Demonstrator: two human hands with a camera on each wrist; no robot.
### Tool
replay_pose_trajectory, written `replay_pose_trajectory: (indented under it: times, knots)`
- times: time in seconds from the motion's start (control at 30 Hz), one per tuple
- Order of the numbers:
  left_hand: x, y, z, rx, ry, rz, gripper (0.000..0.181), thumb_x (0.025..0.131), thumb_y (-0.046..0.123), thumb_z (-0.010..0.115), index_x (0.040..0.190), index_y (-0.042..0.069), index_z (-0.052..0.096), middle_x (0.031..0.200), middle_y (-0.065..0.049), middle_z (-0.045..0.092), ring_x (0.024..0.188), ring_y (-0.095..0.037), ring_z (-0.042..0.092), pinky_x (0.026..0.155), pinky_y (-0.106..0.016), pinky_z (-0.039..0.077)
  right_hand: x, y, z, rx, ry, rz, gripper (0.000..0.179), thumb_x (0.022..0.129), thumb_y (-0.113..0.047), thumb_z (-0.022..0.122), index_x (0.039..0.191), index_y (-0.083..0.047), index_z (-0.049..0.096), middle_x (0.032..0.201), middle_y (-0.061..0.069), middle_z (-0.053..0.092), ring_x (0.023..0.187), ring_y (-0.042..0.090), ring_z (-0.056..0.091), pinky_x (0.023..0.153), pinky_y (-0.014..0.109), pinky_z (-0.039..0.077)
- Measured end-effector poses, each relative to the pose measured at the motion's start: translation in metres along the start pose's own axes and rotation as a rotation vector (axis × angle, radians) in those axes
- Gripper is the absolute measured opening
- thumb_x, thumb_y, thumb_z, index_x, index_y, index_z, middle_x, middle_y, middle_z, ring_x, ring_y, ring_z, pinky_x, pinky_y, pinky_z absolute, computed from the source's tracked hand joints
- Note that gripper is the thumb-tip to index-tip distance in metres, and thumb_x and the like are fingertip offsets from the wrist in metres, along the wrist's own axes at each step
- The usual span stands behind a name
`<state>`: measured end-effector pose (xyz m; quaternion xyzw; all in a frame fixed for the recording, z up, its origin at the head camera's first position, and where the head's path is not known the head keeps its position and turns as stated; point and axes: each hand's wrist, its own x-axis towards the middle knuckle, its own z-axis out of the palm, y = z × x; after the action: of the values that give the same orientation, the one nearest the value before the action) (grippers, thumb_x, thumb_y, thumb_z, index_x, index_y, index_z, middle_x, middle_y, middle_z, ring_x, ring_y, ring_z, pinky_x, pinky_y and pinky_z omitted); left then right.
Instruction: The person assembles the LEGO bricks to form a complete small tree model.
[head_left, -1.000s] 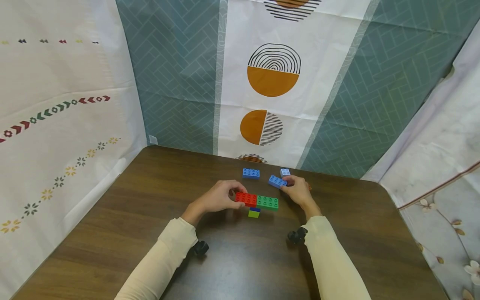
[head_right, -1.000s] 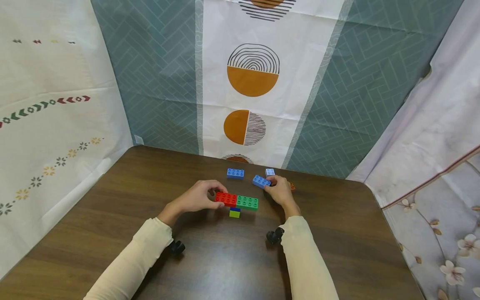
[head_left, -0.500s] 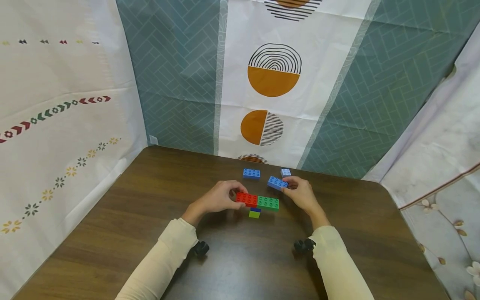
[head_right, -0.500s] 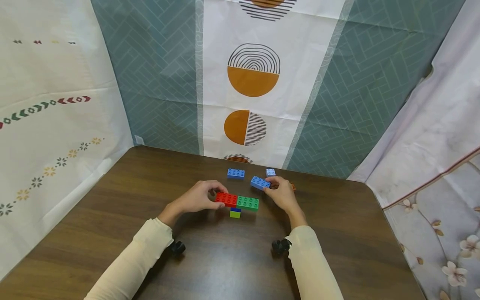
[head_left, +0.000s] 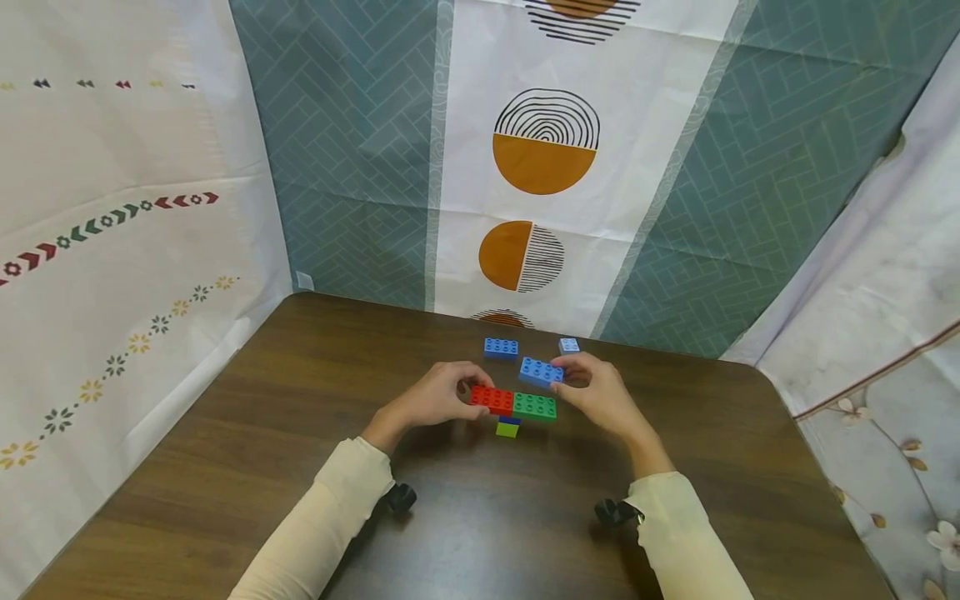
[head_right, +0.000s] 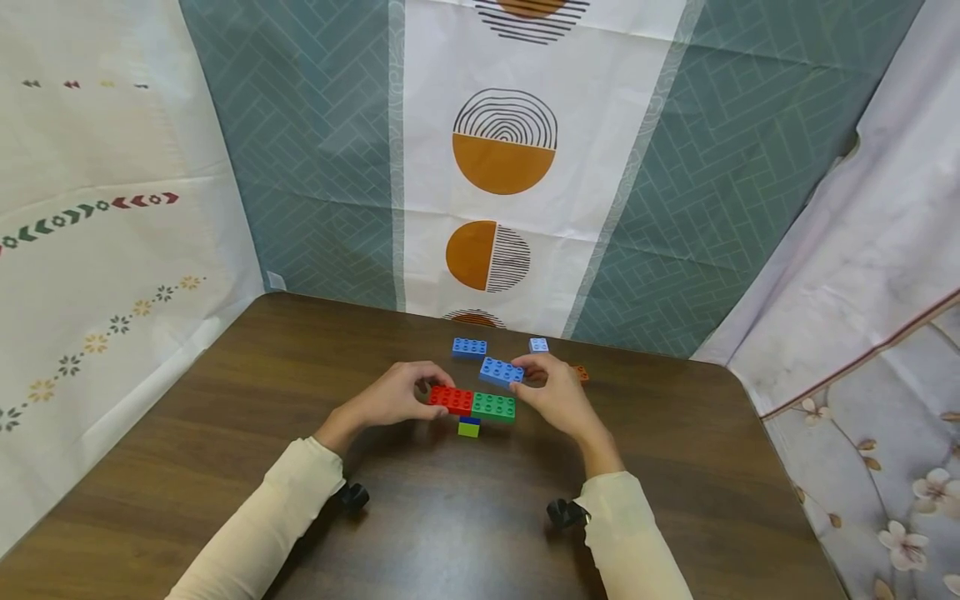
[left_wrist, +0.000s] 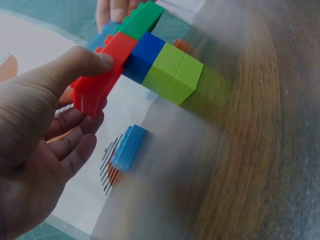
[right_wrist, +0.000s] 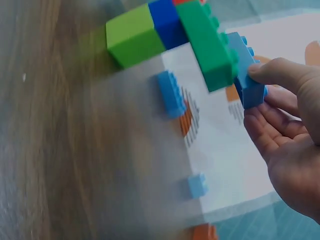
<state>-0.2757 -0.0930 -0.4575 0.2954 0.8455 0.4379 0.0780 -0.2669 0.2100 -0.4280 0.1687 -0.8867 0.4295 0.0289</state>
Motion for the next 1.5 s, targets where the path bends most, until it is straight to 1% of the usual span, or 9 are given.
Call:
replay_pose_trajectory:
  times: [0.17, 0.37, 0.5, 0.7, 0.87, 0.97, 1.1, 1.33, 1.5]
  knots:
    - [0.001, 0.001, 0.0, -0.01, 0.001, -0.006, 0.033, 0.085, 0.019, 0.082, 0.116, 0.017, 0.071, 0.108, 0.001, 0.068, 0.099, -0.034, 0.064, 0.079, -0.029, 0.057, -0.004, -0.016, 0.003, 0.005, -0.041, -0.005, 0.034, 0.092, -0.015, 0.078, 0.124, -0.007, 0.07, 0.122, 0.015, 0.07, 0.106, 0.03, 0.071, 0.095, 0.05, 0.059]
    - [0.001, 0.002, 0.0, -0.019, -0.002, -0.011, 0.033, 0.085, 0.019, 0.082, 0.117, 0.017, 0.07, 0.107, 0.001, 0.068, 0.099, -0.035, 0.064, 0.077, -0.028, 0.057, -0.006, -0.024, 0.01, 0.016, -0.078, -0.014, 0.032, 0.092, -0.015, 0.077, 0.123, -0.01, 0.07, 0.122, 0.011, 0.07, 0.108, 0.029, 0.068, 0.099, 0.053, 0.057]
    - [0.001, 0.002, 0.0, -0.017, -0.006, -0.011, 0.035, 0.086, 0.019, 0.082, 0.119, 0.015, 0.07, 0.109, 0.001, 0.068, 0.099, -0.031, 0.064, 0.08, -0.026, 0.057, -0.007, -0.026, 0.016, 0.024, -0.094, -0.018, 0.031, 0.092, -0.016, 0.077, 0.122, -0.012, 0.071, 0.121, 0.008, 0.069, 0.109, 0.028, 0.067, 0.101, 0.052, 0.057]
    - [0.001, 0.001, 0.0, 0.007, -0.005, -0.009, 0.037, 0.086, 0.022, 0.083, 0.119, 0.013, 0.069, 0.11, 0.0, 0.068, 0.099, -0.025, 0.063, 0.082, -0.025, 0.056, -0.007, -0.029, 0.025, 0.048, -0.125, -0.027, 0.031, 0.092, -0.015, 0.077, 0.121, -0.012, 0.071, 0.121, 0.008, 0.069, 0.11, 0.03, 0.066, 0.104, 0.055, 0.054]
    - [0.002, 0.002, 0.001, 0.026, 0.001, -0.004, 0.037, 0.086, 0.023, 0.083, 0.118, 0.012, 0.069, 0.109, 0.001, 0.069, 0.096, -0.018, 0.063, 0.085, -0.032, 0.059, -0.007, -0.028, 0.03, 0.059, -0.148, -0.014, 0.031, 0.091, -0.016, 0.078, 0.121, -0.014, 0.071, 0.119, 0.005, 0.068, 0.112, 0.027, 0.065, 0.107, 0.054, 0.052]
    - [0.001, 0.003, 0.001, 0.019, 0.003, -0.002, 0.037, 0.086, 0.023, 0.083, 0.119, 0.012, 0.069, 0.109, 0.0, 0.07, 0.096, -0.017, 0.062, 0.088, -0.038, 0.06, -0.007, -0.028, 0.031, 0.055, -0.159, -0.012, 0.032, 0.091, -0.017, 0.079, 0.122, -0.014, 0.071, 0.118, 0.004, 0.068, 0.112, 0.026, 0.064, 0.108, 0.053, 0.052]
    - [0.001, 0.003, 0.001, 0.011, 0.004, -0.001, 0.038, 0.086, 0.022, 0.083, 0.119, 0.012, 0.069, 0.109, 0.0, 0.07, 0.097, -0.018, 0.062, 0.09, -0.042, 0.06, -0.008, -0.03, 0.032, 0.051, -0.161, -0.011, 0.032, 0.091, -0.017, 0.079, 0.122, -0.014, 0.071, 0.118, 0.004, 0.067, 0.112, 0.026, 0.064, 0.108, 0.053, 0.052]
    - [0.0, 0.002, 0.001, 0.015, 0.013, -0.002, 0.038, 0.086, 0.021, 0.083, 0.119, 0.012, 0.069, 0.11, -0.001, 0.07, 0.096, -0.018, 0.063, 0.09, -0.042, 0.061, -0.008, -0.032, 0.036, 0.028, -0.137, -0.033, 0.032, 0.091, -0.017, 0.08, 0.122, -0.015, 0.071, 0.119, 0.003, 0.067, 0.111, 0.026, 0.063, 0.108, 0.052, 0.052]
    - [0.0, 0.002, 0.001, 0.017, 0.015, 0.007, 0.037, 0.085, 0.021, 0.083, 0.118, 0.011, 0.07, 0.11, -0.001, 0.07, 0.096, -0.018, 0.063, 0.09, -0.043, 0.06, -0.008, -0.032, 0.037, 0.022, -0.135, -0.03, 0.032, 0.09, -0.017, 0.08, 0.121, -0.016, 0.071, 0.118, 0.002, 0.067, 0.112, 0.025, 0.063, 0.108, 0.052, 0.052]
